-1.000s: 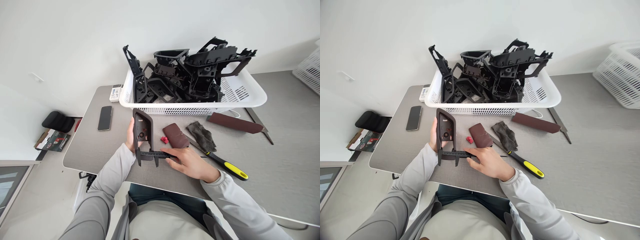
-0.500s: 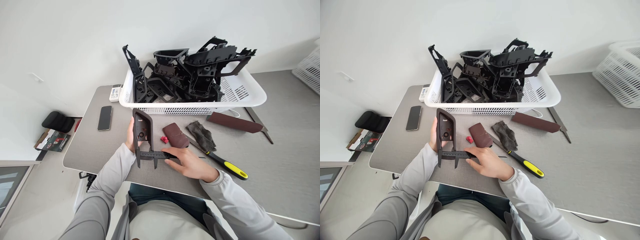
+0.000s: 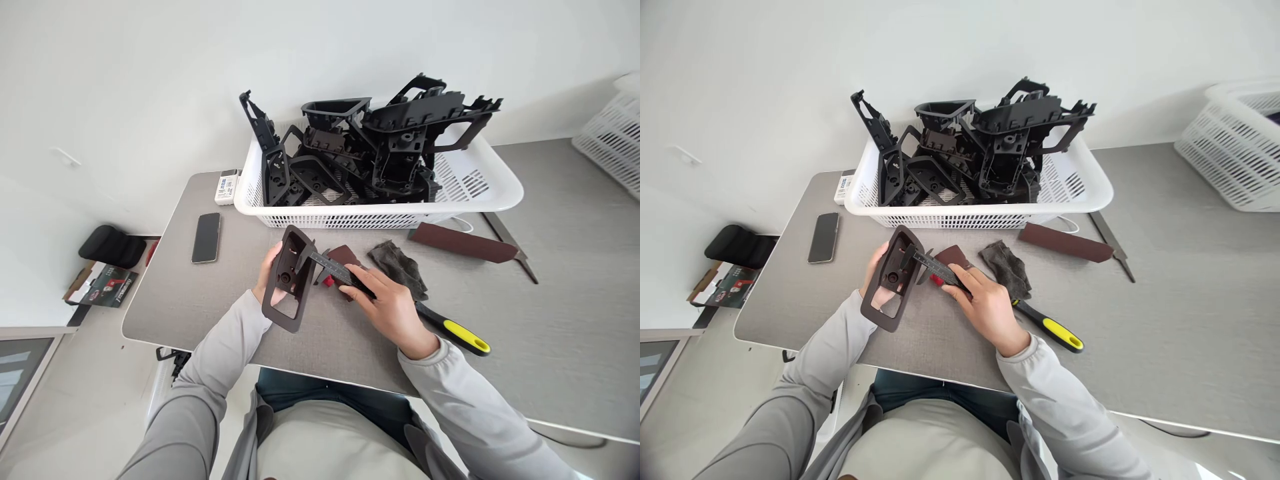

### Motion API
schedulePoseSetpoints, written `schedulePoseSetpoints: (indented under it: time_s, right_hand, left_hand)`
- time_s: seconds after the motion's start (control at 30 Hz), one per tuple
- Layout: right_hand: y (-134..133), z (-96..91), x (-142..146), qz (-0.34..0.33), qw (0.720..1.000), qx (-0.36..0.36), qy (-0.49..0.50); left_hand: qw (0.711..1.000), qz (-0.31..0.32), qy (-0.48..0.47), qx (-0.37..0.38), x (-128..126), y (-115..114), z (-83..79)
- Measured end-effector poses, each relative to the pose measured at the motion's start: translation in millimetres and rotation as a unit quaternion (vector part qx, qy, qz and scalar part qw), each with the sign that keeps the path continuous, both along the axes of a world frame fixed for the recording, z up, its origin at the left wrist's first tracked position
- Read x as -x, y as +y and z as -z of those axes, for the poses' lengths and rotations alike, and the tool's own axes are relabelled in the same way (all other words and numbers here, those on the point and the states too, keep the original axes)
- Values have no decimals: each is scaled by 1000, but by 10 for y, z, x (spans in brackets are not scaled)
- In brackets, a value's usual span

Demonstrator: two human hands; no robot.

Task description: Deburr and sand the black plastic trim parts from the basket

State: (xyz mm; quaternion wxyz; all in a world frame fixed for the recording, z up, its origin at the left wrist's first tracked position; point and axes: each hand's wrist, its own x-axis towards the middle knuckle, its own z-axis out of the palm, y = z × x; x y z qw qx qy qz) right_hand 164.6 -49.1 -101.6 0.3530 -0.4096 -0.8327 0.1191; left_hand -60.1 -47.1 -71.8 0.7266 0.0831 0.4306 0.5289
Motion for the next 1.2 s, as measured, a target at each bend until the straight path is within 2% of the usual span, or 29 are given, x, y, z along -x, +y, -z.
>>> schedulePoseSetpoints:
  time_s: [0.13,0.53,0.77,1.0,1.2]
  right_hand:
    - [-10,-32,36,-12,1000,-22,5]
    - [-45,31,20,24,998,-33,-39]
    - [-38,-24,51,-6,999,-28,-42]
    - [-73,23,36,-4,999,-6,-49]
    - [-80,17,29,-2,999,-21,-48]
  left_hand:
    - [1000,11,-2,0,5,1,1]
    - [999,16,-27,4,-10,21,19]
    - [1000,6,-11,12,1,15,45]
    - [1000,-3,-28,13,-21,27,13]
    - [1000,-2,-17,16,-44,19,-43]
